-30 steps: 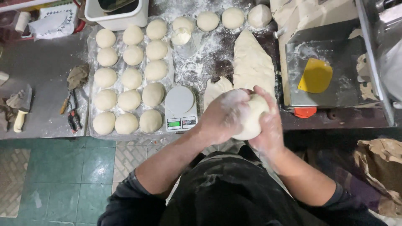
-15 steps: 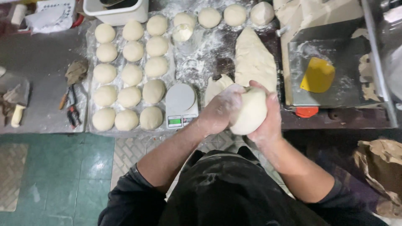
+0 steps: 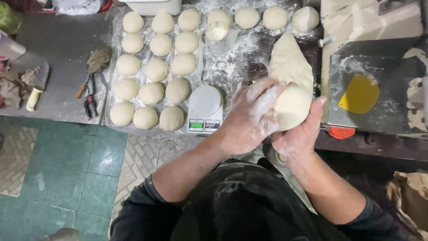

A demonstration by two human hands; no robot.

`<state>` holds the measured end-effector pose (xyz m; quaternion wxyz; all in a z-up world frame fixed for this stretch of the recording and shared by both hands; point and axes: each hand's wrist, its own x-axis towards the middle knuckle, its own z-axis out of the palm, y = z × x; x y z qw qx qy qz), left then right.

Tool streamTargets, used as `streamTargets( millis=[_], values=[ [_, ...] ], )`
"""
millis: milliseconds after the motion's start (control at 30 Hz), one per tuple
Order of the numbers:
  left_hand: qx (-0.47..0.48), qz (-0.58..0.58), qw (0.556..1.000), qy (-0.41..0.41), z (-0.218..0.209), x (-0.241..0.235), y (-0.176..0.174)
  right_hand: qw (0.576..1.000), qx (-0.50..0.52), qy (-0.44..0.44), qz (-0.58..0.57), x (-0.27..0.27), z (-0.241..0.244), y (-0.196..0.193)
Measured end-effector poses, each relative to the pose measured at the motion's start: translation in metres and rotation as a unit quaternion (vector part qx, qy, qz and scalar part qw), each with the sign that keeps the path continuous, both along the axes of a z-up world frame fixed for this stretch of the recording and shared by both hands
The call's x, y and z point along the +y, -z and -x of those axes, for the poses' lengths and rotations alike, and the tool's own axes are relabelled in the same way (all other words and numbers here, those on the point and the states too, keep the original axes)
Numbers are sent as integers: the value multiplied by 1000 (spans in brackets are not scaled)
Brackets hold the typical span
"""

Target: Forming dough balls by weighing pieces of dough and rolling them by hand.

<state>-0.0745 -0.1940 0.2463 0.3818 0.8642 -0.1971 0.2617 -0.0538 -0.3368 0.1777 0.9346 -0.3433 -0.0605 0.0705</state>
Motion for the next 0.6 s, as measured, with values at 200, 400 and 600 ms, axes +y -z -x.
streamTargets(
  millis=[200,400,600],
  values=[
    [93,379,920,43,-37,31,78,993,22,-97,60,18,-8,11],
    [291,305,892,165,-56,49,75,988,90,-128,-18,23,-48,24],
    [150,64,977,136,-79,105,104,985,141,-97,-31,55,-78,57]
  ],
)
